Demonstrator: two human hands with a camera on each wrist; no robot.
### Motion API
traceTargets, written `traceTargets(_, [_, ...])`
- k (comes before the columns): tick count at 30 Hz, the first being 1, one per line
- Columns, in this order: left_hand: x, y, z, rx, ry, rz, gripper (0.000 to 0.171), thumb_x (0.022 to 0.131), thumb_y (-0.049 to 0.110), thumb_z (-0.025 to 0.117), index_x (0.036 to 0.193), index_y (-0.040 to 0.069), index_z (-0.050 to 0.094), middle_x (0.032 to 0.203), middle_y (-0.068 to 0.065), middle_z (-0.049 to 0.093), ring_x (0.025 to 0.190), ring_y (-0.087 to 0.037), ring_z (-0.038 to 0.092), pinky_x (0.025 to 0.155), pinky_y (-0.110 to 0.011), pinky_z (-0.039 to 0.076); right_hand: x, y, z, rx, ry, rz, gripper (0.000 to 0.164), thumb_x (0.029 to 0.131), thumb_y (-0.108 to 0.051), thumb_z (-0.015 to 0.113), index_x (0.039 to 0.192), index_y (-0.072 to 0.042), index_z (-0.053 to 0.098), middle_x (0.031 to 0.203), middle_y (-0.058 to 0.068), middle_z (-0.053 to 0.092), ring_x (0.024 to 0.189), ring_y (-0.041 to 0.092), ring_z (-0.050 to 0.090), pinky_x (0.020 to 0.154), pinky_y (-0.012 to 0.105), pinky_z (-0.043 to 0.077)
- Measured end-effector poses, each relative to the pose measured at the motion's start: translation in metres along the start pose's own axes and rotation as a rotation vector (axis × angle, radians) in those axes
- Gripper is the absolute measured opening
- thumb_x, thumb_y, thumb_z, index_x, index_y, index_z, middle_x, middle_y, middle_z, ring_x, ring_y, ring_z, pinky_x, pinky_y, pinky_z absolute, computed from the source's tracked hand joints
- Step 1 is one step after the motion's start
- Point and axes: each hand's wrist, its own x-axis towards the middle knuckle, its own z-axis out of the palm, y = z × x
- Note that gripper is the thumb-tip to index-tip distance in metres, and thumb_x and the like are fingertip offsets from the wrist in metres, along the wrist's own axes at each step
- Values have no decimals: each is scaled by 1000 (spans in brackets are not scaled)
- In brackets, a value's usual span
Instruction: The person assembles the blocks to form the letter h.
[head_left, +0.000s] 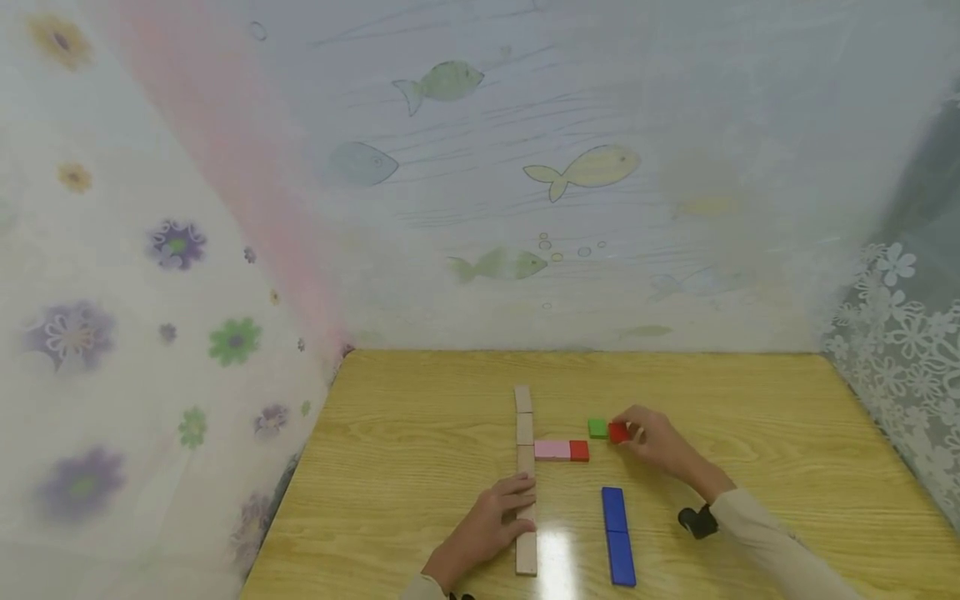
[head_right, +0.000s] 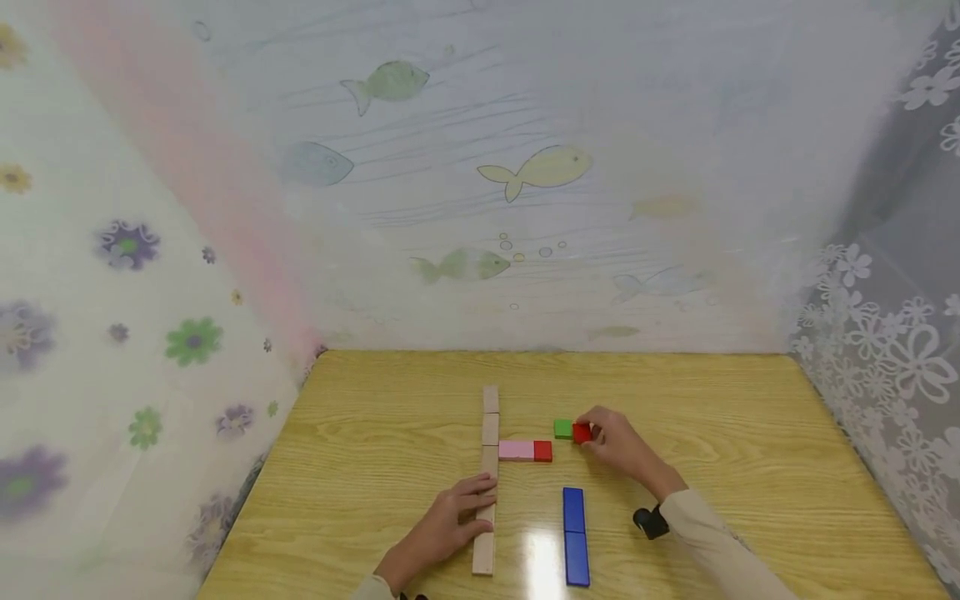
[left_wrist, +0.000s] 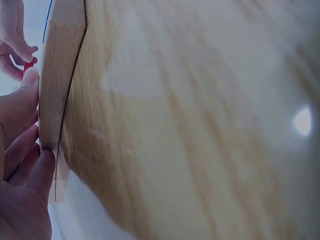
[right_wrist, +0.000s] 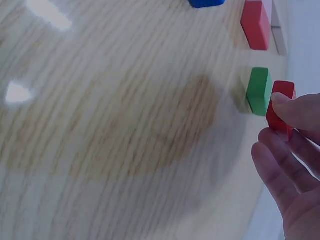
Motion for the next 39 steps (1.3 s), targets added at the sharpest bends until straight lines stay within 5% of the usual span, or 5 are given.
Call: traceTargets(39, [0, -1, 0, -20, -2, -15, 42, 89, 23, 66, 122, -3, 61, 138, -11, 49, 131, -27, 41, 103, -38, 41, -7, -11, 28, 41, -34, -116, 30, 76, 6, 74, 104, 3, 65, 95, 8, 59, 76, 19, 59, 58, 23, 52])
